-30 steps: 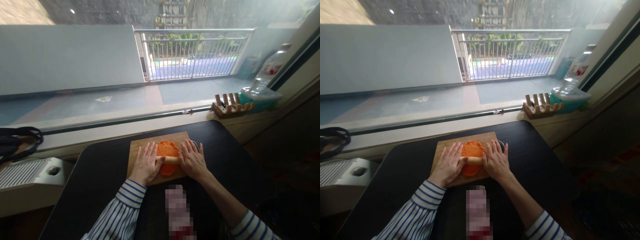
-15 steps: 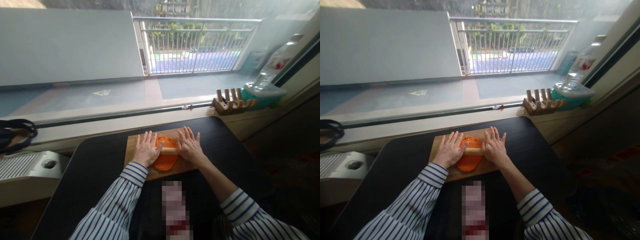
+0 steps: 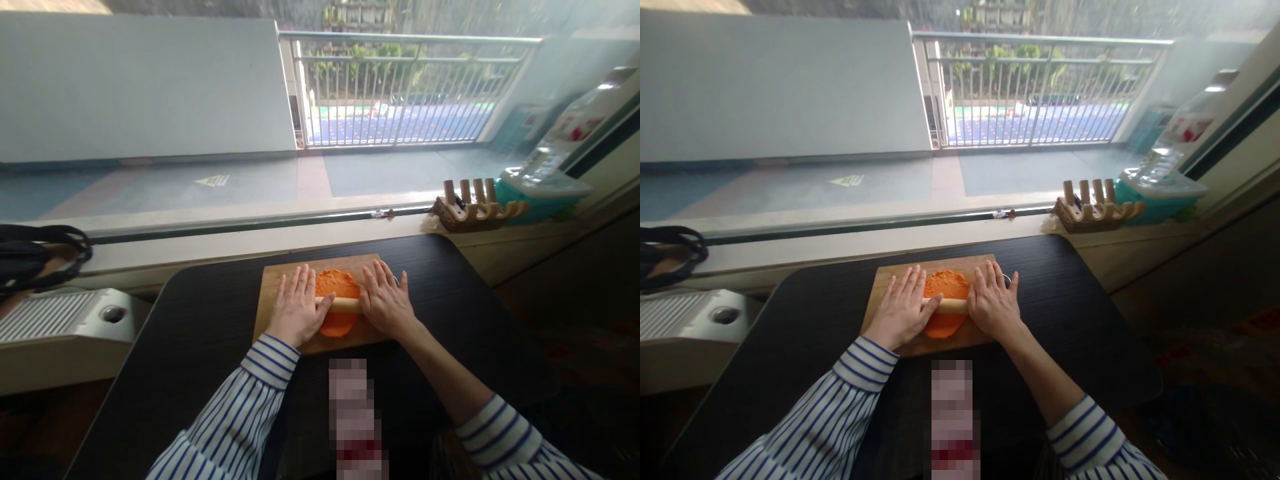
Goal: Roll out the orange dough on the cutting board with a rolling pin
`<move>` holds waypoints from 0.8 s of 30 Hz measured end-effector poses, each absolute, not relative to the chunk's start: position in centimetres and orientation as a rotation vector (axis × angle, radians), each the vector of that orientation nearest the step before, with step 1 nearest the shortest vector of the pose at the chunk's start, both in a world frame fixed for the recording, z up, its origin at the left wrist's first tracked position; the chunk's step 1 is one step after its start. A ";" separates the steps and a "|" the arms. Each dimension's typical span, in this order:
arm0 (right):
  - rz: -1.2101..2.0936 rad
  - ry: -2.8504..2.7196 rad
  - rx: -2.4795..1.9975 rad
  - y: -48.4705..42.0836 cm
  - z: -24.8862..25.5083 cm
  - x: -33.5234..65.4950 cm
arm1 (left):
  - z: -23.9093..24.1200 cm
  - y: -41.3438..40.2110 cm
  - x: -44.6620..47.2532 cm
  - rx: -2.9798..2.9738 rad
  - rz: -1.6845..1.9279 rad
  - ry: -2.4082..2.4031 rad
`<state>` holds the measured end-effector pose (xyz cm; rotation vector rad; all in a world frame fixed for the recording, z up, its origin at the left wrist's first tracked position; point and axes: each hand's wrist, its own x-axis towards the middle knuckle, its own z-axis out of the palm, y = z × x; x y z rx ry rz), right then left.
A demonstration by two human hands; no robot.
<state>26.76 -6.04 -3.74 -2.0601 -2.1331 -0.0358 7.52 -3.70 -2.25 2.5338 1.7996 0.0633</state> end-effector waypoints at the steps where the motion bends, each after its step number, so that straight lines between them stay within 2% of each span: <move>1: 0.009 -2.152 -2.072 -5.3 -3.6 26.9 | -2.2 -3.2 7.8 2.521 0.064 1.812; 8: 0.293 -2.261 -2.099 -1.1 -3.0 27.9 | -2.5 -0.4 8.5 2.458 0.074 1.865; 16: 0.157 -2.201 -2.090 0.4 -2.9 27.9 | -2.2 1.1 8.8 2.375 0.043 1.860; 24: 0.029 -2.203 -2.021 -4.6 -3.6 27.2 | -2.5 -2.8 8.2 2.517 0.108 1.839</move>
